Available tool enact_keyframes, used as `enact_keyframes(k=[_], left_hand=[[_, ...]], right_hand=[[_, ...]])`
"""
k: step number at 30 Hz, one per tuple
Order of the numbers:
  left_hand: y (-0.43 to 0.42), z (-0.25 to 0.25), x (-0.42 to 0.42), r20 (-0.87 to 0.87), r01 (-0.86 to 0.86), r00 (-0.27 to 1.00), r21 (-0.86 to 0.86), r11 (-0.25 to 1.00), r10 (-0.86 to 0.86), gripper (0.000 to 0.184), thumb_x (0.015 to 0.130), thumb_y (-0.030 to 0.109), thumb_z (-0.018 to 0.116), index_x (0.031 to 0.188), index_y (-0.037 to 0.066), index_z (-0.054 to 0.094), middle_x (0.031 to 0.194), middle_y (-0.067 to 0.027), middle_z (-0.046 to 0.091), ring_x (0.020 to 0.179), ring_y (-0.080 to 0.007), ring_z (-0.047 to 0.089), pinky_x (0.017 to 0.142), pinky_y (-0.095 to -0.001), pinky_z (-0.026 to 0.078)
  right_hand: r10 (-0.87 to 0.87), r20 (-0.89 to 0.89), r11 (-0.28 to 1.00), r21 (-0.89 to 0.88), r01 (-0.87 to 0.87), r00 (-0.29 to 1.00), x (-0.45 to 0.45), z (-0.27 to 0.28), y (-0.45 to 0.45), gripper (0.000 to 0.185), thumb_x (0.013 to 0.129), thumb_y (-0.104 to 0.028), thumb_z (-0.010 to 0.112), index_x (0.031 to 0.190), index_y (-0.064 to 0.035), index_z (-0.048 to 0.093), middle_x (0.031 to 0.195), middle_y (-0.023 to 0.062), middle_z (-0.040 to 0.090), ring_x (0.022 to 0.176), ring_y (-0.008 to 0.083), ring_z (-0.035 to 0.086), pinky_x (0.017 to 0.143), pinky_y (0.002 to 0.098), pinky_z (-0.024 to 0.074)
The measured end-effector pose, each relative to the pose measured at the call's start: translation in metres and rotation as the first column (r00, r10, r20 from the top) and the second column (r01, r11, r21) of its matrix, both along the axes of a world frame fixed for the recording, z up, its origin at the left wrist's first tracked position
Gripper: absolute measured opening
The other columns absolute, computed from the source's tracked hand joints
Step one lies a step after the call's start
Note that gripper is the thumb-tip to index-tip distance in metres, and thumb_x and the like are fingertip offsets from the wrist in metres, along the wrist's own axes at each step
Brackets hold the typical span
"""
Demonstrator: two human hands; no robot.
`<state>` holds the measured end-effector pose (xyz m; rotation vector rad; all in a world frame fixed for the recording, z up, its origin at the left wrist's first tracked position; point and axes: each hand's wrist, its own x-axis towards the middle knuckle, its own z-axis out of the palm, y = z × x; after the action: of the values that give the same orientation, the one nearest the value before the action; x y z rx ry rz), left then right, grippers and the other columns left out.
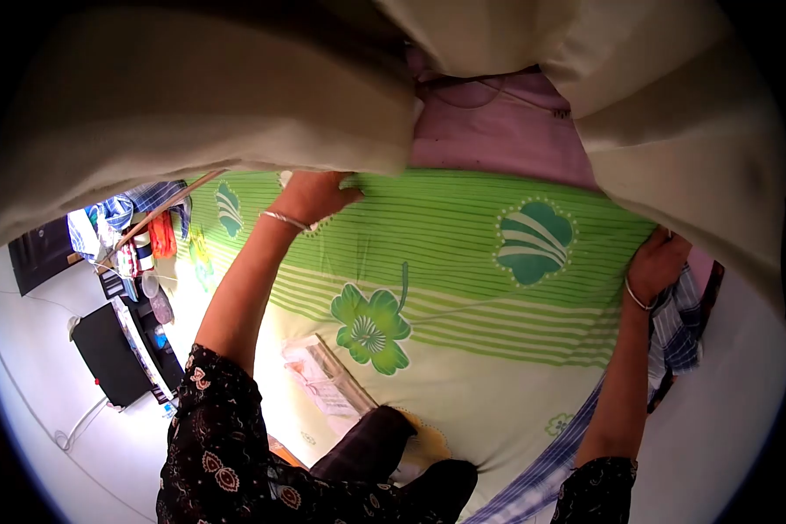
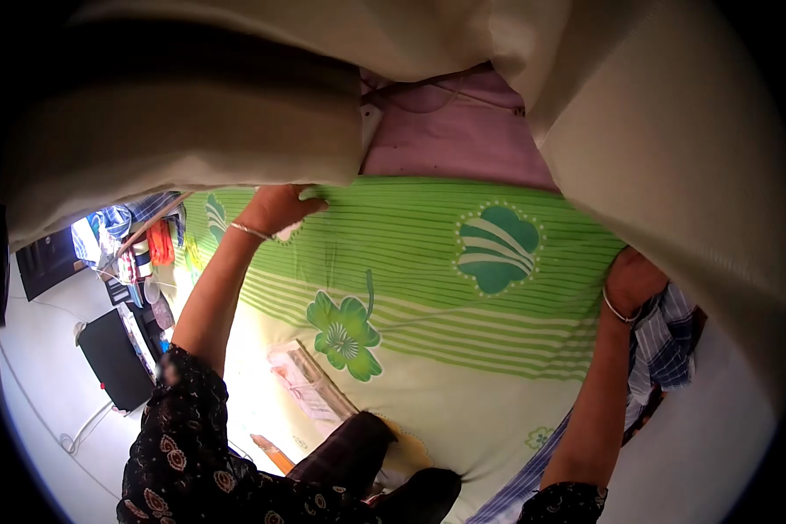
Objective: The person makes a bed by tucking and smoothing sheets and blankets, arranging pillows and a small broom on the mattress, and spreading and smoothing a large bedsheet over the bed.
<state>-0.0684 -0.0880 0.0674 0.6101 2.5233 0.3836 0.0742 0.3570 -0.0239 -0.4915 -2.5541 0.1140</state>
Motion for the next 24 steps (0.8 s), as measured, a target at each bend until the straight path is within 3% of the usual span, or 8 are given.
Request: enact_keyframes(k=[6,7,10,11,14,17,23,24], left_hand=[[0.028,0.007,0.035,-0.157,0.202,0.967,-0.009,0.979,-0.201,0.034,0.065,0.013,0.067,0.098,0.005,0.06,0.101,-0.0158,0.056,0.096,-0.0315,0.053,0.083,-0.0397,0.042],[0.03,0.006,0.036,-0.126,0.127,0.987,0.189,0.974,-0.104,0.024,0.069,0.012,0.064,0.092,0.002,0.061,0.095,-0.016,0.058,0.09,-0.0321,0.055,0.076,-0.0402,0.043],[0.034,-0.002,0.026,-0.056,-0.298,0.938,0.372,0.879,0.341,0.016,0.073,0.012,0.061,0.087,0.002,0.061,0.087,-0.0154,0.06,0.08,-0.0315,0.056,0.068,-0.0393,0.045],[0.027,-0.016,0.023,-0.2,-0.264,0.923,0.297,0.918,0.33,0.012,0.076,0.009,0.057,0.085,0.002,0.06,0.082,-0.0144,0.06,0.074,-0.0296,0.057,0.063,-0.0379,0.045],[0.023,-0.051,0.006,-0.581,0.031,0.805,-0.166,0.986,-0.123,0.011,0.074,0.006,0.055,0.084,0.005,0.061,0.084,-0.0125,0.061,0.074,-0.0289,0.057,0.063,-0.0384,0.045],[0.051,-0.049,-0.014,-0.686,0.204,0.63,-0.306,0.93,-0.364,0.015,0.072,0.006,0.055,0.086,0.007,0.061,0.083,-0.0098,0.061,0.074,-0.0295,0.057,0.063,-0.0393,0.046],[0.103,-0.059,-0.016,-0.532,0.275,0.844,0.312,0.909,-0.073,0.021,0.071,0.011,0.056,0.092,0.008,0.06,0.089,-0.0111,0.06,0.086,-0.0298,0.055,0.075,-0.0409,0.044],[0.108,-0.064,-0.019,-0.63,0.345,0.76,0.181,0.921,-0.161,0.023,0.071,0.012,0.056,0.093,0.008,0.06,0.091,-0.0113,0.059,0.088,-0.0297,0.054,0.076,-0.0405,0.043]], right_hand=[[0.008,0.011,1.0,0.015,-0.009,1.0,0.001,-0.002,0.002,0.025,0.089,-0.017,0.045,0.099,0.0044,0.051,0.091,0.0245,0.053,0.084,0.0411,0.051,0.071,0.0437,0.0403],[0.008,0.01,1.0,0.019,-0.008,1.0,0.001,-0.002,0.002,0.025,0.089,-0.018,0.045,0.099,0.0043,0.051,0.091,0.0243,0.053,0.084,0.0409,0.051,0.071,0.0435,0.0405],[-0.008,0.01,1.0,0.0,0.008,1.0,0.002,-0.003,0.003,0.025,0.089,-0.019,0.046,0.097,0.0038,0.052,0.09,0.0238,0.053,0.083,0.0406,0.052,0.07,0.043,0.0408],[-0.015,0.01,1.0,-0.01,0.015,1.0,0.001,-0.003,0.003,0.025,0.089,-0.019,0.046,0.096,0.0037,0.052,0.089,0.0236,0.054,0.083,0.0405,0.052,0.07,0.0429,0.0409],[-0.005,-0.011,1.0,-0.009,0.005,1.0,0.0,0.001,0.001,0.025,0.089,-0.02,0.046,0.094,0.0034,0.052,0.087,0.0229,0.054,0.082,0.0401,0.052,0.07,0.0427,0.0411],[-0.033,0.003,0.999,-0.01,0.033,0.999,0.002,-0.005,0.003,0.023,0.089,-0.019,0.046,0.092,0.0031,0.052,0.086,0.0218,0.054,0.081,0.0396,0.052,0.07,0.0429,0.041],[-0.044,-0.009,0.999,-0.033,0.043,0.999,-0.001,-0.002,0.001,0.023,0.087,-0.02,0.048,0.089,0.0026,0.053,0.085,0.0202,0.054,0.081,0.038,0.053,0.07,0.0424,0.0413],[-0.052,0.002,0.998,-0.03,0.052,0.999,-0.001,-0.002,0.002,0.023,0.087,-0.02,0.048,0.089,0.0025,0.053,0.085,0.0201,0.054,0.081,0.0378,0.053,0.07,0.0423,0.0414]])
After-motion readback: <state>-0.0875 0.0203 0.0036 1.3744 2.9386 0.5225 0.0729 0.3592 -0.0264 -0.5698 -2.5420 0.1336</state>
